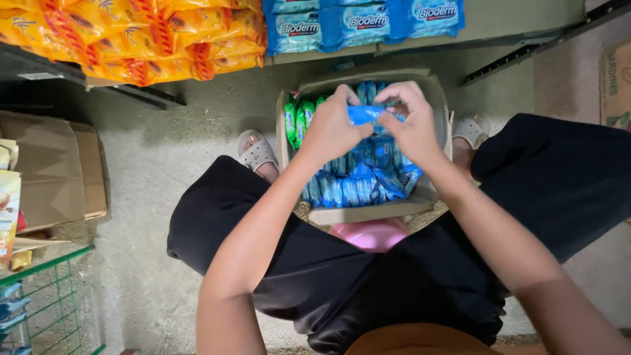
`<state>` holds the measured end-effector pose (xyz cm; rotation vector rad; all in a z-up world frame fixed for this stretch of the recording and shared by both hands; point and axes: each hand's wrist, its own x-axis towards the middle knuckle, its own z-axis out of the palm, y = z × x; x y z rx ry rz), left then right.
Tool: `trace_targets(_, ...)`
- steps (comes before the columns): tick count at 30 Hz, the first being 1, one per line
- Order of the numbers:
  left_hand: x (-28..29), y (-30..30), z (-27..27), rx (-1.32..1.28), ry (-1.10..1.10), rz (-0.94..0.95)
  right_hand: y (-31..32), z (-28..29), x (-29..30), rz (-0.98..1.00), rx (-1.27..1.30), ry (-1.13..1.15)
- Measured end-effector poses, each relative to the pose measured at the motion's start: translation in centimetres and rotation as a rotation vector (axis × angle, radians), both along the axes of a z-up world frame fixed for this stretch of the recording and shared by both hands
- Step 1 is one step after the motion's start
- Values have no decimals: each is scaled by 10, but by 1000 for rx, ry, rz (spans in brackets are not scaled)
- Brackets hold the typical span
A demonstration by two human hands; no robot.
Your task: Sorting multi-packs of soap and cutting them into individual bars in a retail backroom.
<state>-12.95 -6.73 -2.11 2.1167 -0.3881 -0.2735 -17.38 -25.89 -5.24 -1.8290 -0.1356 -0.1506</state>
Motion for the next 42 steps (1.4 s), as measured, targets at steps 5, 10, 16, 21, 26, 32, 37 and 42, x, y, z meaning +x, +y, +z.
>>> trace_targets(5, 19, 13, -14, -60, 130, 168, -29, -75, -18, -127, 110, 116)
trace_targets(10, 28, 29, -19, -352, 200, 310, -66, -270, -65, -55, -174, 433)
trace_targets(16, 32, 44, -11, -1183, 922, 191, 1, -218, -69, -52, -818, -38)
trace_targets(21, 36, 56, -14, -1560, 1146, 126, 4, -227, -79, 220, -630, 458)
trace_targets(26, 26, 55, 16, -1538, 1158, 131, -11, -214, -76, 37, -527, 361)
trace_targets(32, 15, 54, 34, -1892, 1107, -139, -49, -142, -54, -250, 746, 609)
trace_targets(37, 12, 52, 28, -1894, 943, -311, -86, -97, -59, -9, 1654, 491)
trace_targets(42, 17, 47, 30, -1812, 1129, -347, -80, -50, -63, -167, 1684, 691)
